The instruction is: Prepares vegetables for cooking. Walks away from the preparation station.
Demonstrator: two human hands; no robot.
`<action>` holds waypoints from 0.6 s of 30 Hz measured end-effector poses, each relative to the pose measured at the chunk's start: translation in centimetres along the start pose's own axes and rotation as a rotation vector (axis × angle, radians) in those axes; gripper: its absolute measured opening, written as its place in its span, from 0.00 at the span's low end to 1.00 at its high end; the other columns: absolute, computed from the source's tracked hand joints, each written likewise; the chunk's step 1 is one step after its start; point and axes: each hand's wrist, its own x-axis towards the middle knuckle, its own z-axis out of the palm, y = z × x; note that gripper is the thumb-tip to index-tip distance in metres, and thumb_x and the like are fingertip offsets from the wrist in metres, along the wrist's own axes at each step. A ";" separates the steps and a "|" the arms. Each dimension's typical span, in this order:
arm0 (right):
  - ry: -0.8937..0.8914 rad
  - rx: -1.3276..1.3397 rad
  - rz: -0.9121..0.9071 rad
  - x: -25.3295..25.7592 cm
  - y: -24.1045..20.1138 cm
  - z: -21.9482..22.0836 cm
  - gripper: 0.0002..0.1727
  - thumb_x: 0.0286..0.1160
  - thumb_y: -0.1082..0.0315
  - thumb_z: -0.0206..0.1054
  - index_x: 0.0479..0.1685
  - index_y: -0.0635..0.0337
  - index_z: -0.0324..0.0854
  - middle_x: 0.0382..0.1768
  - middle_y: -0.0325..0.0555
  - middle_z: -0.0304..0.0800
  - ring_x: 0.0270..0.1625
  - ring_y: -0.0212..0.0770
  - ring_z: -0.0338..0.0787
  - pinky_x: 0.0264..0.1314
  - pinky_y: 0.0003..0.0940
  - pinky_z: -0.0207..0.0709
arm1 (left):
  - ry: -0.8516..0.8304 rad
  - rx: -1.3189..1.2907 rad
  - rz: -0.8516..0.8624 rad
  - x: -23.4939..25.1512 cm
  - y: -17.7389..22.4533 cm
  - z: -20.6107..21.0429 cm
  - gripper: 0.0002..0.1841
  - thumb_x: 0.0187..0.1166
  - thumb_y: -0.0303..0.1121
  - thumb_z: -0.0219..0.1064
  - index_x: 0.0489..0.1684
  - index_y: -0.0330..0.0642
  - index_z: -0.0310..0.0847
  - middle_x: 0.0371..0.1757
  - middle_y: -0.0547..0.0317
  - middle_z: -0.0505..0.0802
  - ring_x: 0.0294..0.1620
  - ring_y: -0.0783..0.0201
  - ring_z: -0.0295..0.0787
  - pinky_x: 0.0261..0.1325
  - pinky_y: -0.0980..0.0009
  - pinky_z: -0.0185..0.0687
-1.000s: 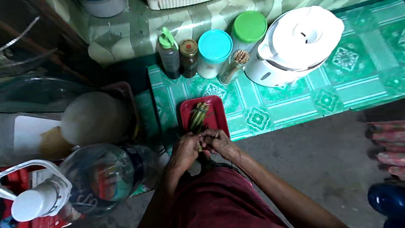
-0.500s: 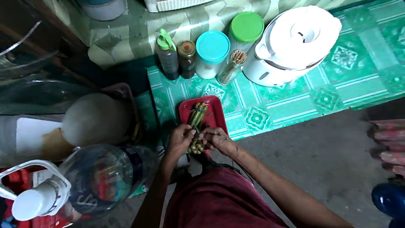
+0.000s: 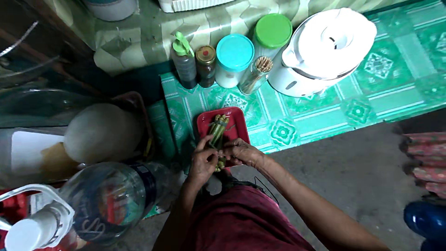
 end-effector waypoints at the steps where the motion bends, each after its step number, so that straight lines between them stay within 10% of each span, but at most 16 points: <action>1: -0.011 -0.024 0.012 0.0 -0.2 -0.1 0.11 0.84 0.74 0.60 0.33 0.61 0.83 0.14 0.31 0.75 0.10 0.22 0.63 0.11 0.16 0.57 | -0.014 0.007 0.006 0.0 0.1 -0.1 0.04 0.71 0.17 0.69 0.30 0.30 0.90 0.80 0.42 0.79 0.65 0.57 0.87 0.64 0.61 0.86; 7: -0.047 -0.295 -0.299 -0.4 0.5 0.0 0.08 0.84 0.74 0.61 0.39 0.69 0.84 0.22 0.38 0.77 0.18 0.24 0.69 0.21 0.19 0.63 | -0.046 -0.090 -0.048 0.2 -0.5 -0.9 0.03 0.72 0.18 0.67 0.33 0.32 0.87 0.50 0.47 0.92 0.47 0.59 0.90 0.49 0.64 0.88; 12: 0.193 -0.767 -0.674 -0.7 2.0 1.6 0.07 0.78 0.75 0.68 0.46 0.72 0.83 0.39 0.60 0.88 0.38 0.54 0.90 0.44 0.51 0.85 | -0.085 -0.198 -0.160 0.5 -0.7 -1.2 0.03 0.77 0.20 0.65 0.39 0.31 0.85 0.49 0.45 0.91 0.43 0.60 0.88 0.46 0.64 0.86; 18: 0.341 -0.958 -0.879 -0.2 2.8 2.3 0.07 0.69 0.78 0.66 0.39 0.72 0.87 0.37 0.62 0.90 0.35 0.60 0.93 0.32 0.56 0.84 | -0.113 -0.156 -0.183 0.7 -0.2 -1.2 0.02 0.76 0.20 0.66 0.38 0.31 0.84 0.45 0.45 0.90 0.39 0.61 0.86 0.42 0.66 0.85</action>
